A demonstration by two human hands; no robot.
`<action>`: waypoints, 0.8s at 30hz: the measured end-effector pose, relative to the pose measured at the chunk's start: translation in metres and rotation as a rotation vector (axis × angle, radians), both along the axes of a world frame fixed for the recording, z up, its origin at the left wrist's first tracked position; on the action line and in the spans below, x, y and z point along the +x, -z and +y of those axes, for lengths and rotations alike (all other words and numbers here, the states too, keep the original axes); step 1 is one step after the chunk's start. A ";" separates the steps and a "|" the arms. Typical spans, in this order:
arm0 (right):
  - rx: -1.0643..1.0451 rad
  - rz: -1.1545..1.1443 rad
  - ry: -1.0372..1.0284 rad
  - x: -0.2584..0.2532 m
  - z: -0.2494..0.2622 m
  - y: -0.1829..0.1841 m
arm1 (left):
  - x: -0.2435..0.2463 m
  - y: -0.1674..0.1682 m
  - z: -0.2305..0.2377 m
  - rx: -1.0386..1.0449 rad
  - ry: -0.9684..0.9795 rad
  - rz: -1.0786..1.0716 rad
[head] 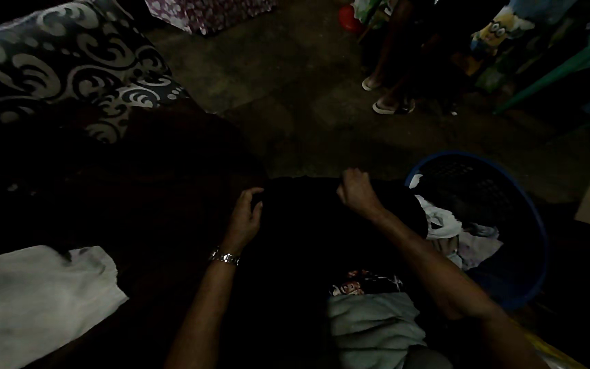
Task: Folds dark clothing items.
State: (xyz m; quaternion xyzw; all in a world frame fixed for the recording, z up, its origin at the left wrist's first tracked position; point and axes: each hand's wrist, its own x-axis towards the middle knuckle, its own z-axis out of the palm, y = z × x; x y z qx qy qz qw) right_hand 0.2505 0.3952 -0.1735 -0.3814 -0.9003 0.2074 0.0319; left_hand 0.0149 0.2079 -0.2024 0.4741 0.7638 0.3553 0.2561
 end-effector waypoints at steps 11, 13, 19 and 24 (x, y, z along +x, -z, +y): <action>0.238 0.137 0.395 0.052 0.100 -0.036 | 0.003 0.000 0.000 0.003 0.006 0.039; 0.221 0.202 0.248 0.055 0.080 -0.027 | 0.003 0.004 0.001 0.017 -0.001 0.035; -0.072 0.184 -0.229 0.043 0.018 0.006 | 0.005 0.000 0.001 -0.006 -0.010 0.028; 0.034 0.117 -0.246 0.033 0.004 0.022 | 0.006 -0.005 0.002 -0.045 -0.023 0.034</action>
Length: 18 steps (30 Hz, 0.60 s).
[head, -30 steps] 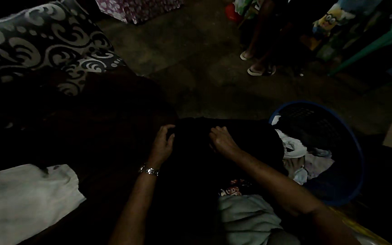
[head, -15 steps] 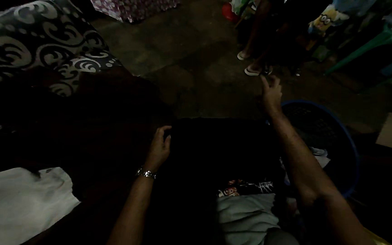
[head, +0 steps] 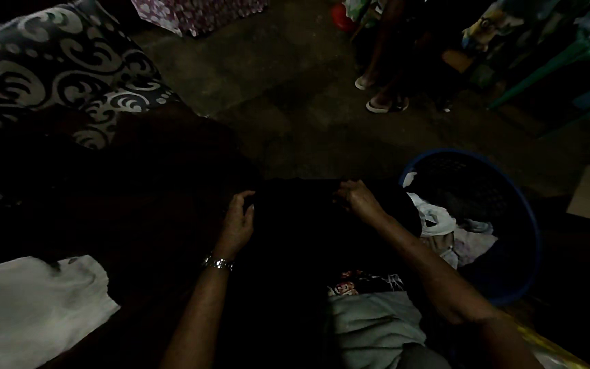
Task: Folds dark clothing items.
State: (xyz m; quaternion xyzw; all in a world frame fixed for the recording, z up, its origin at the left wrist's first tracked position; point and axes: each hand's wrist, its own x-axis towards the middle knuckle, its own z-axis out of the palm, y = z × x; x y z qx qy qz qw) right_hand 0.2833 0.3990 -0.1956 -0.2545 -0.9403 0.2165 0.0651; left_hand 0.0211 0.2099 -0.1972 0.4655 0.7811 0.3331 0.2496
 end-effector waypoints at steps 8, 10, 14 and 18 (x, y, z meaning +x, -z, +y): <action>0.077 -0.194 -0.020 -0.017 -0.012 0.007 | 0.001 0.000 0.000 -0.002 0.001 0.000; -0.014 -0.280 0.037 -0.017 -0.005 -0.001 | 0.001 -0.001 0.000 -0.003 -0.003 -0.006; -0.071 -0.149 0.335 -0.003 0.031 -0.020 | 0.001 0.001 -0.002 0.010 -0.003 -0.018; -0.002 -0.083 0.645 0.008 0.074 -0.058 | 0.001 0.002 0.000 0.011 0.014 0.001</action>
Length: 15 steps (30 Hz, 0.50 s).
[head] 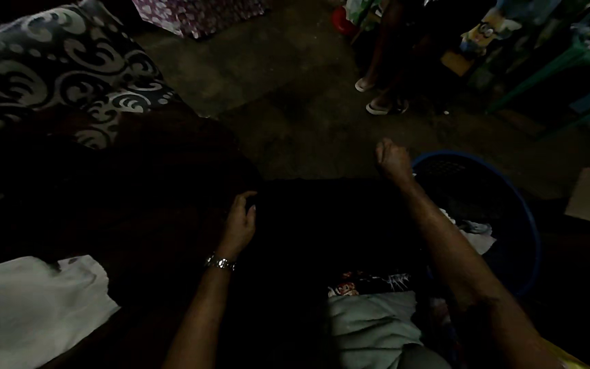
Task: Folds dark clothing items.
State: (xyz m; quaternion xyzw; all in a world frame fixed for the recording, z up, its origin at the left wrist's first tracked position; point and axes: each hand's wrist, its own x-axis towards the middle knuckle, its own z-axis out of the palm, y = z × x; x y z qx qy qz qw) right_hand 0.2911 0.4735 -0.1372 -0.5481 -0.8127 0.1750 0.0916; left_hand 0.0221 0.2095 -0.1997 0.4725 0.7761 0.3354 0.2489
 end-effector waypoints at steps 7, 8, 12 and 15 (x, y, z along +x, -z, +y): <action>0.211 -0.080 -0.089 0.002 0.035 -0.018 | -0.016 0.003 0.000 0.023 0.062 0.011; 0.207 -0.113 -0.105 -0.006 0.027 -0.020 | -0.021 0.000 0.000 -0.015 0.058 -0.010; 0.164 0.029 -0.315 -0.048 -0.033 -0.016 | -0.036 -0.008 -0.003 -0.067 0.047 -0.156; 0.064 0.214 -0.566 -0.075 -0.082 0.001 | -0.038 -0.014 -0.006 -0.058 -0.035 -0.262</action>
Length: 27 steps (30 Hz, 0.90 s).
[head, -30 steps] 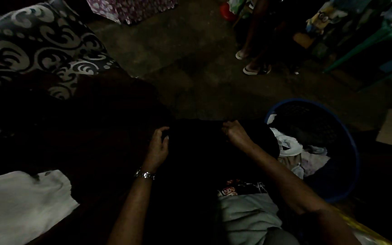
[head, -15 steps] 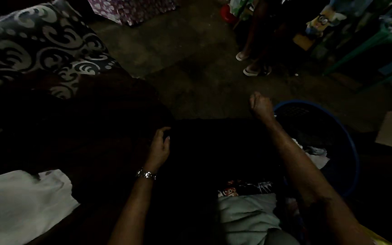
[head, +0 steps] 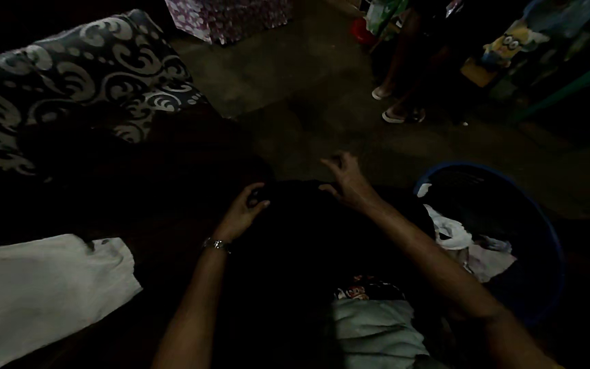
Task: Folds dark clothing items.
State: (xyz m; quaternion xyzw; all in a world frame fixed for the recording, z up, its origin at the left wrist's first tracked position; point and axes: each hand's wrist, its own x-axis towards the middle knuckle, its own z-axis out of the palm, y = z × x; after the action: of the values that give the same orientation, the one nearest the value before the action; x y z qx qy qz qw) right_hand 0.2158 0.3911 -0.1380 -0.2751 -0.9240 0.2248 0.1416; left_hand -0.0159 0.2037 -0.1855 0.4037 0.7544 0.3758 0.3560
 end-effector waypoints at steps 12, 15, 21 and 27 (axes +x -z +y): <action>-0.349 -0.115 -0.194 -0.046 -0.041 0.009 | -0.005 -0.009 -0.003 0.017 -0.398 -0.513; -0.385 -0.122 -0.218 -0.041 -0.033 0.006 | -0.005 -0.012 -0.004 0.132 -0.425 -0.506; -0.571 -0.076 -0.044 -0.033 -0.041 -0.012 | -0.007 -0.012 -0.008 0.199 -0.364 -0.314; -0.510 0.056 -0.062 -0.025 -0.054 -0.001 | -0.017 -0.032 -0.031 0.185 -0.190 0.036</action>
State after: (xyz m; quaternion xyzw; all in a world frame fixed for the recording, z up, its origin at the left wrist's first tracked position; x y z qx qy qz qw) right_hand 0.1907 0.3367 -0.1375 -0.2670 -0.8412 0.4622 0.0860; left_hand -0.0332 0.1729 -0.1538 0.3683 0.7576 0.4683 0.2666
